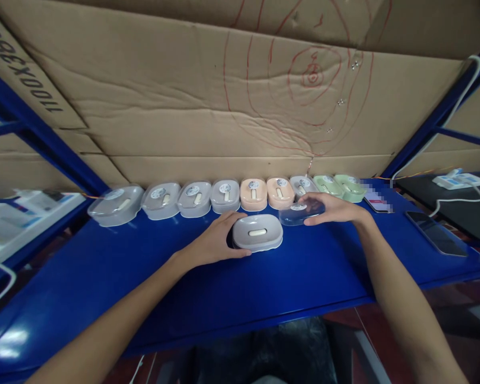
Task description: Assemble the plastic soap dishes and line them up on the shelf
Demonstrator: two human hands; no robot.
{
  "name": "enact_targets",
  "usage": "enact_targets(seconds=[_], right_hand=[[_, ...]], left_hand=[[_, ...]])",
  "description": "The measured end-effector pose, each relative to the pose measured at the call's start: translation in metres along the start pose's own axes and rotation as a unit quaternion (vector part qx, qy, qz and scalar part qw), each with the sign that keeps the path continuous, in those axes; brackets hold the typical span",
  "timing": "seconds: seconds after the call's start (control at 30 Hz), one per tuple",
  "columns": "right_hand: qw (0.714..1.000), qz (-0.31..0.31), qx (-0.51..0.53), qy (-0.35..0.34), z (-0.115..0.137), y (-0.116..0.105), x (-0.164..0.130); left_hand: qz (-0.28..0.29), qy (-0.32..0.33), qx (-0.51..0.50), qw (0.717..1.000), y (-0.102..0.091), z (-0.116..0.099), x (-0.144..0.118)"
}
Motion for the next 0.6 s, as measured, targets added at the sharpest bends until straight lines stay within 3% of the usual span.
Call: enact_targets(seconds=[0.37,0.6], right_hand=[[0.985,0.006,-0.171,-0.008,-0.016,0.017,0.001],[0.985,-0.012,-0.173,-0.002,-0.021,0.020,0.001]], left_hand=[[-0.005,0.032,0.005,0.999,0.000,0.008,-0.001],[-0.002,0.012,0.019,1.000,0.001,0.007,0.000]])
Point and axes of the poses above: each hand's wrist, its own x-axis towards the middle knuckle, its own y-axis out of the palm, z = x × y, the point moved 1 cm from there along x, towards the middle knuckle, and after that the axes turned 9 degrees about -y, right-handed, at the moved point
